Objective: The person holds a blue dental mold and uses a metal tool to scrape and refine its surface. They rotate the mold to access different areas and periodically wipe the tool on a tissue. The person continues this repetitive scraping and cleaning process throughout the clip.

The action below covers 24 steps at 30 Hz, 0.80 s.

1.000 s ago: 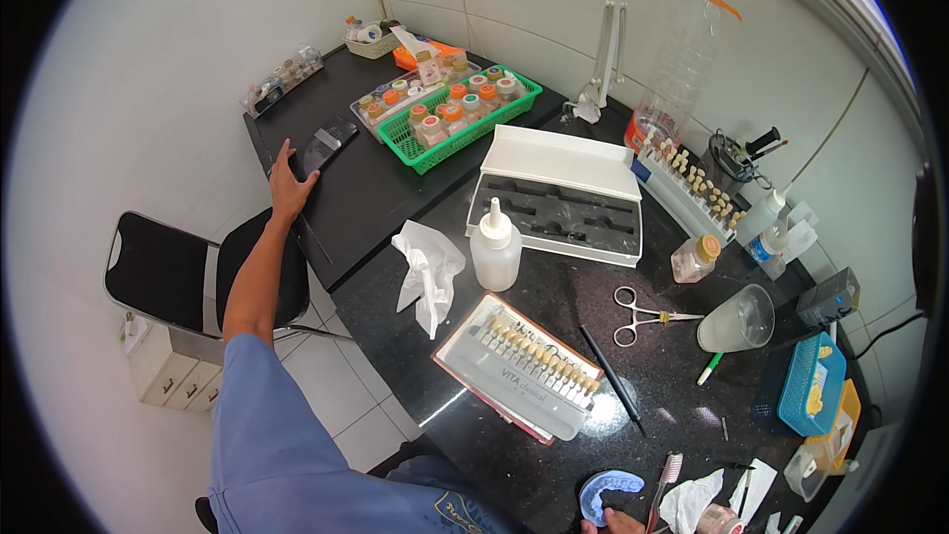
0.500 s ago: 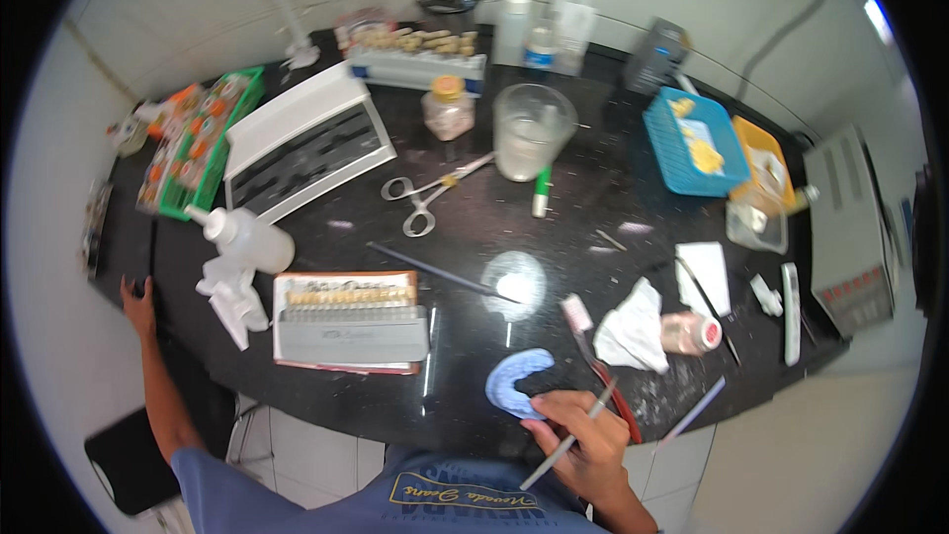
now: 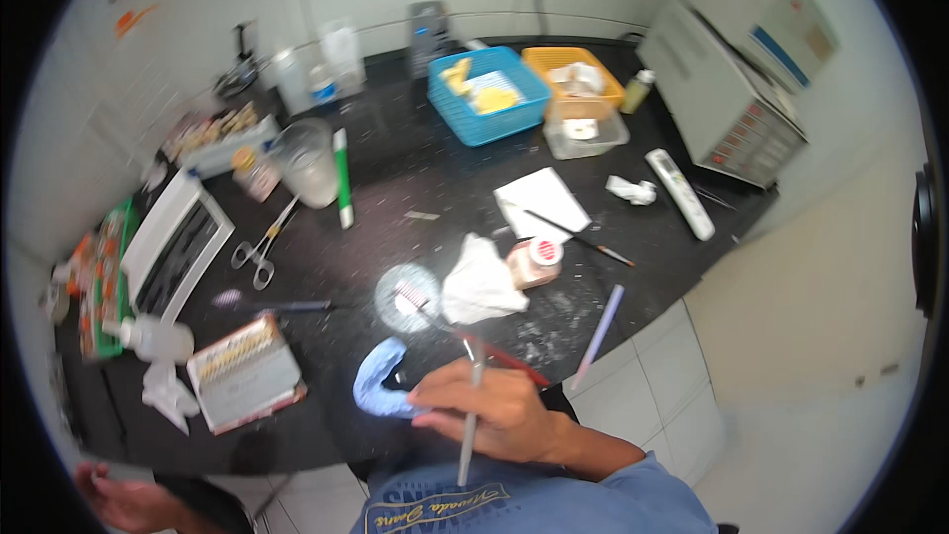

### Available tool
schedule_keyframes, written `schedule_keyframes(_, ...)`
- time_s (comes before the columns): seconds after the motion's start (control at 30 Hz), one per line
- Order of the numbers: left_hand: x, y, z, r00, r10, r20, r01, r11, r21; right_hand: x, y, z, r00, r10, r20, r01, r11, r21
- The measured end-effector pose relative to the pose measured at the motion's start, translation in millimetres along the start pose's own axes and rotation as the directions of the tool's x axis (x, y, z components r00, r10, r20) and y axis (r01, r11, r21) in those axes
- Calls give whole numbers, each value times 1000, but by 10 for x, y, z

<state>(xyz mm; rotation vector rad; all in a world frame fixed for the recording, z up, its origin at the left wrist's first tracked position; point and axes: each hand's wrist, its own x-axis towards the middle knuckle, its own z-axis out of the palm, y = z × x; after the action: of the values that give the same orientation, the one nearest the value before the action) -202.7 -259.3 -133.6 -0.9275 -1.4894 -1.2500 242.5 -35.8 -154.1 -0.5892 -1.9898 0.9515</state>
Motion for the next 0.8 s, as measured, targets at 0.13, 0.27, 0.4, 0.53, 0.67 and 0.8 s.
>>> schedule_keyframes(0.13, -709, 1726, 407, 862, -23, 507, 327, 789, -520, 75, 3, 23, 999, -35, 8, 36, 996, -78)
schedule_keyframes(0.27, -824, 2516, 863, 295, -103, 950, 949, 151, -278, 110, 19, 5, 999, -8, 41, 10, 999, -49)
schedule_keyframes(0.4, -941, 2555, 865, 154, 46, 987, 984, -102, -148, 100, 22, -25, 998, -35, 44, 37, 998, -45)
schedule_keyframes(0.53, -976, 2557, 866, 55, 67, 996, 996, -80, -50, 36, 70, -40, 1000, 21, 4, -21, 1000, -21)
schedule_keyframes(0.67, -1031, 2598, 815, 7, -12, 1000, 994, -111, -8, 24, 105, -38, 998, -49, -28, 48, 998, -33)
schedule_keyframes(0.8, -1147, 2635, 759, 174, -51, 983, 985, 6, -174, -195, 114, -29, 958, -3, -287, 60, 980, 189)
